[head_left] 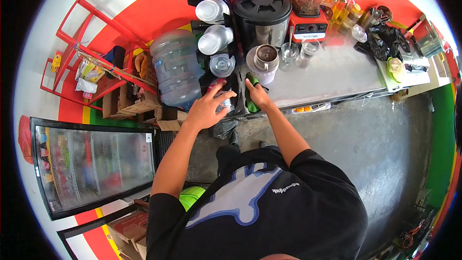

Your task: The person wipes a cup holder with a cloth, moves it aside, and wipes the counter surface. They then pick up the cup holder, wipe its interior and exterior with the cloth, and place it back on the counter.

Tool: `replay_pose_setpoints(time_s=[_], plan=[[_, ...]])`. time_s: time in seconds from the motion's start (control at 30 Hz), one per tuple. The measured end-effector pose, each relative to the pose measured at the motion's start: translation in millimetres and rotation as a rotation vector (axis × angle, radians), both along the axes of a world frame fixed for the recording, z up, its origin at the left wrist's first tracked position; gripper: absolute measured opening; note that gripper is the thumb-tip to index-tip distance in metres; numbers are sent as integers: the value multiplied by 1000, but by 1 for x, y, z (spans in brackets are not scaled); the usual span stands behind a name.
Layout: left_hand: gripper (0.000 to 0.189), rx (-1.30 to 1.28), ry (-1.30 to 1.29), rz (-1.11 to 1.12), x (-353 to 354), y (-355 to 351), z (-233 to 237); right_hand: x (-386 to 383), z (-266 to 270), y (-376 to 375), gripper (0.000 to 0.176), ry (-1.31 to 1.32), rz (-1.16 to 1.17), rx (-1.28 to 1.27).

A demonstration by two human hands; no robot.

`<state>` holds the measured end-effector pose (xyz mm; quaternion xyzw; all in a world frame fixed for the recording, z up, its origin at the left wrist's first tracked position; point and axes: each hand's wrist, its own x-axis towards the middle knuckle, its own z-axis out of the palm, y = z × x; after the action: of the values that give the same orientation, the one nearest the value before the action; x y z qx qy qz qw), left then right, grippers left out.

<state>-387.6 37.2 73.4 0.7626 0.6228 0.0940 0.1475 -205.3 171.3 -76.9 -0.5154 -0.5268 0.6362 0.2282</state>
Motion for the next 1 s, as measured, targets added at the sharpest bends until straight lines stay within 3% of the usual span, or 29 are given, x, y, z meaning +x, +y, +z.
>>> replay_pose_setpoints(time_s=[0.1,0.17,0.23,0.37,0.43,0.47,0.57,0.6,0.63,0.73,0.77,0.83,0.87,0.9,0.97,1.0], plan=[[52,46,-65,0,6,-4,-8,2,28,-32,88,198,-33,-94],[51,193,-122,19,11,-4,-20,-6,-2,-47,106,244,123,-26],[52,178,-159,25,17,-7,-28,-3,16,-65,103,639,212,-279],[68,347,-93,60,22,-10,-41,-3,31,-72,99,800,106,-248],[79,537,-149,214,24,-10,-48,-4,53,-74,101,713,132,-255],[95,601,-112,208,22,-8,-50,-8,75,-81,98,355,-71,-234],[103,710,-188,344,27,2,-48,-15,83,-63,87,323,-245,-301],[112,654,-223,408,26,4,-49,-25,81,-62,70,285,-460,-212],[112,653,-221,410,24,7,-53,-31,70,-60,70,286,-458,-214],[118,476,-424,490,20,13,-56,-45,64,-59,48,334,-498,283],[118,469,-419,492,19,14,-55,-44,67,-64,48,336,-499,273],[117,423,-397,477,18,14,-54,-35,75,-73,49,175,-200,174],[117,405,-399,506,20,14,-53,-26,83,-76,53,138,-34,-10],[117,401,-397,506,20,15,-54,-21,94,-79,53,139,-35,-14],[118,457,-551,508,21,14,-57,-15,106,-89,60,213,-33,210],[118,481,-564,495,20,12,-60,-18,98,-94,64,241,-59,451]])
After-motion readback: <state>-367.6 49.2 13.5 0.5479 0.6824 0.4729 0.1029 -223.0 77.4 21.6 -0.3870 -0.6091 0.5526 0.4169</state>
